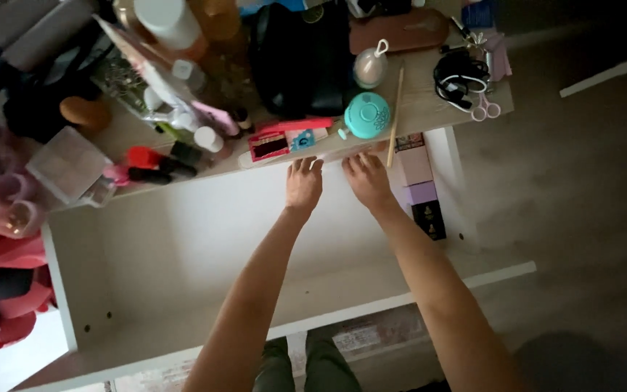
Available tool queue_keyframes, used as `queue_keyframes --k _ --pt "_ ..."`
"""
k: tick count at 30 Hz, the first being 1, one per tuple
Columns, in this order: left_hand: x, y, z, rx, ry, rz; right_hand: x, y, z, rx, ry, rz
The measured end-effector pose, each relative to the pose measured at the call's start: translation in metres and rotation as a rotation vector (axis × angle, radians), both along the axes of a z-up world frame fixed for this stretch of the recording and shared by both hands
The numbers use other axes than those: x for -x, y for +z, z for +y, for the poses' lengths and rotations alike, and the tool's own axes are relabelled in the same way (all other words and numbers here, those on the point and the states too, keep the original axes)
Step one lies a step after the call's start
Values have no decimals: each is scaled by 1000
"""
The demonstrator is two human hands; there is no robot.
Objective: Organizing items in a dresser drawer and tidying the vanity surface.
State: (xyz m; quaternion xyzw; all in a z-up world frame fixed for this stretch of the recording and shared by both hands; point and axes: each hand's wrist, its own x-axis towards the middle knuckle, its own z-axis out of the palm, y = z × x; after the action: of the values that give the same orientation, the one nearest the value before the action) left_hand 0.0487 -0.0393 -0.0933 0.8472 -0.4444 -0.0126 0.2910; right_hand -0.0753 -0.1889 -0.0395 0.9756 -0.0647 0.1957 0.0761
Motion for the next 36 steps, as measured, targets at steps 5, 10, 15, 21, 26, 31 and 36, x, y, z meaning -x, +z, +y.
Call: queue_keyframes --k 5,10,15,21,26,31,36 --pt "0 26 23 10 39 -74 -14 34 32 39 53 -22" --pt "1 55 60 21 84 -107 -23 56 72 70 93 -52" --pt "0 75 102 57 154 -149 -27 75 119 41 107 -26" --pt "12 112 160 -19 252 -269 -26 103 188 -47 110 -33" --pt "16 144 208 -30 299 -226 -31 125 241 -130 128 -39" --pt "9 188 253 -8 336 -290 -46 158 283 -162 165 -61" --pt "-11 239 282 115 394 -412 -74 188 308 -100 182 -238"
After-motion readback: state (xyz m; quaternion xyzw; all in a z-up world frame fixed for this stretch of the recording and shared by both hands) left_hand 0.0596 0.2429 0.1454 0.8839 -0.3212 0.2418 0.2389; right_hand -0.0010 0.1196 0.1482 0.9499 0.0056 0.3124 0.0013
